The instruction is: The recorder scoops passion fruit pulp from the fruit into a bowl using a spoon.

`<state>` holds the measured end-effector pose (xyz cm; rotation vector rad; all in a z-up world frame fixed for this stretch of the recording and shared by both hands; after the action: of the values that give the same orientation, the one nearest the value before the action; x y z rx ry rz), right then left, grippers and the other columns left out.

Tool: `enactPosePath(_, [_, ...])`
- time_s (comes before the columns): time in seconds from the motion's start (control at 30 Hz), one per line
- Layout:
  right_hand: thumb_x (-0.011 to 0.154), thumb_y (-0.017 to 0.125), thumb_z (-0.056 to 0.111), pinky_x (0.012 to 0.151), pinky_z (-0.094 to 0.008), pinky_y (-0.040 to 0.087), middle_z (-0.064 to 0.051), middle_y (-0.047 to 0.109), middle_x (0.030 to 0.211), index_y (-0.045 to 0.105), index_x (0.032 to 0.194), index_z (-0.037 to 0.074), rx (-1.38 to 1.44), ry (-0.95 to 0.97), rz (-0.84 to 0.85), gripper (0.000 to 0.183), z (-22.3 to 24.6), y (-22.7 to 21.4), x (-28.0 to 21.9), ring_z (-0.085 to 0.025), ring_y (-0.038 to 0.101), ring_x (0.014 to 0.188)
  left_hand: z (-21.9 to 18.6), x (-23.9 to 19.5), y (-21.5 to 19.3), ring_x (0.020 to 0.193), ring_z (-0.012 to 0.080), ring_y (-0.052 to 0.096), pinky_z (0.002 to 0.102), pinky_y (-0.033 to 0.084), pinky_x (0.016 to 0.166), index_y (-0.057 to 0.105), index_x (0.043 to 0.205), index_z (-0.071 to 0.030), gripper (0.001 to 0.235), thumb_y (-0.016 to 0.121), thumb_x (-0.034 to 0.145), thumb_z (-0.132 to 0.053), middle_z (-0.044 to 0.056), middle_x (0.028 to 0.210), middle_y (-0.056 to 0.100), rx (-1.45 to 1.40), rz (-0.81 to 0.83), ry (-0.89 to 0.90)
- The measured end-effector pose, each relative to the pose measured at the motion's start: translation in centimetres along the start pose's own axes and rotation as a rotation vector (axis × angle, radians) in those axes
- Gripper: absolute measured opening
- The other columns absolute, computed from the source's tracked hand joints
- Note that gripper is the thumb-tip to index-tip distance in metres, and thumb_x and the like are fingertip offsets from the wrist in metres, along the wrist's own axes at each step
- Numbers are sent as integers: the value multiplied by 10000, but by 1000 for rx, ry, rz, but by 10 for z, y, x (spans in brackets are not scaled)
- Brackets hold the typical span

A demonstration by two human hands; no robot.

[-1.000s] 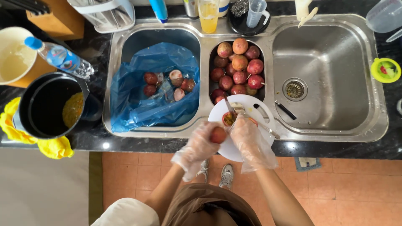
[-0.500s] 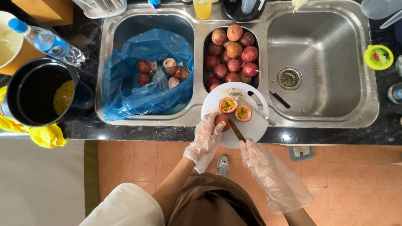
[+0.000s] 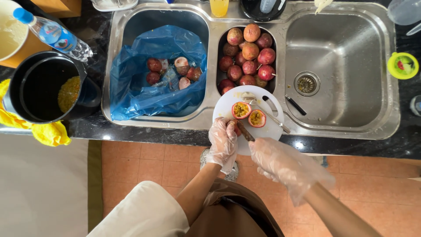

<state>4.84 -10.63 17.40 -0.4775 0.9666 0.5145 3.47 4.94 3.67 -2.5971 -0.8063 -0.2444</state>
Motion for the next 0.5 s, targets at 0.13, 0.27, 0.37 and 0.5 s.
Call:
enactPosePath(0.13, [972, 602, 464, 535, -358, 348, -42, 500, 671, 613, 963, 109, -169, 71, -15, 355, -9, -1, 28, -188, 463, 587, 1, -4, 1, 985, 457, 623, 514, 509, 857, 616, 1087, -36, 175, 553, 1009, -178, 211, 1005, 650, 60, -54, 111])
enactPosePath(0.27, [985, 525, 463, 591, -374, 436, -8, 558, 647, 633, 945, 100, -313, -9, -61, 381, 7, 11, 16, -179, 541, 613, 8, -1, 1, 916, 440, 619, 512, 498, 801, 630, 1013, -46, 157, 546, 980, -174, 203, 948, 652, 22, -83, 4])
enactPosePath(0.37, [1011, 441, 480, 618, -384, 461, -37, 605, 640, 649, 939, 101, -584, -37, -101, 438, 24, 21, 15, -205, 593, 618, 9, 2, 0, 872, 452, 606, 526, 481, 766, 624, 961, -51, 137, 555, 967, -169, 219, 937, 629, 80, -109, -19])
enactPosePath(0.5, [1013, 412, 488, 605, -389, 473, -78, 629, 669, 625, 933, 109, -620, -75, -100, 442, 20, 17, 6, -230, 607, 617, -3, 6, -5, 852, 454, 605, 529, 474, 749, 619, 916, -61, 135, 551, 973, -164, 210, 922, 634, 51, -109, -33])
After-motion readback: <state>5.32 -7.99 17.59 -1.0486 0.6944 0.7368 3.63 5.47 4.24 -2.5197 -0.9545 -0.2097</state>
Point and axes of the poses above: each hand's wrist, its own x-axis towards the middle knuckle, its own y-axis out of the palm, z = x × y, the point moved 7 cm from there along x, towards the middle knuckle
